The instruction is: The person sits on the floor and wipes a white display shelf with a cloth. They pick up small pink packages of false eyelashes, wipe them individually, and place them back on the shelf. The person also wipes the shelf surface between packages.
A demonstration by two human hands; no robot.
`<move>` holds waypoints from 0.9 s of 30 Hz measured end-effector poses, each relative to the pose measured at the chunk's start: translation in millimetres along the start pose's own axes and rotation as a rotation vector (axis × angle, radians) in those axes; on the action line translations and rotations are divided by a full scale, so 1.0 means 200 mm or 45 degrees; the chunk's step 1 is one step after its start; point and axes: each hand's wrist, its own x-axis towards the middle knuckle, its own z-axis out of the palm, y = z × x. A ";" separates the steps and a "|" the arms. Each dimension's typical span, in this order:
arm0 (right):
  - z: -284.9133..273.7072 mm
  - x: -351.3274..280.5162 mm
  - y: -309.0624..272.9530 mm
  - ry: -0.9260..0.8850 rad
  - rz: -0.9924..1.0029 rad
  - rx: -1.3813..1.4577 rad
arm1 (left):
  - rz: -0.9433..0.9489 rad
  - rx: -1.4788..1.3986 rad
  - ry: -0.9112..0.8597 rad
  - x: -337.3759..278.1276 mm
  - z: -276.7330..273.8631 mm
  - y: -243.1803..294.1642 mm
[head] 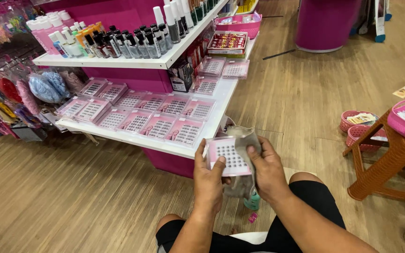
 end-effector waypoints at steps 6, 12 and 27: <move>0.01 -0.13 0.06 -0.120 0.081 -0.110 | 0.099 -0.054 0.264 -0.01 0.00 0.01; -0.06 -0.06 0.15 -0.024 -0.253 -0.301 | 0.245 0.138 0.249 -0.02 0.01 -0.06; -0.06 -0.03 0.14 0.126 -0.399 -0.168 | 0.225 0.106 0.271 -0.05 -0.01 -0.20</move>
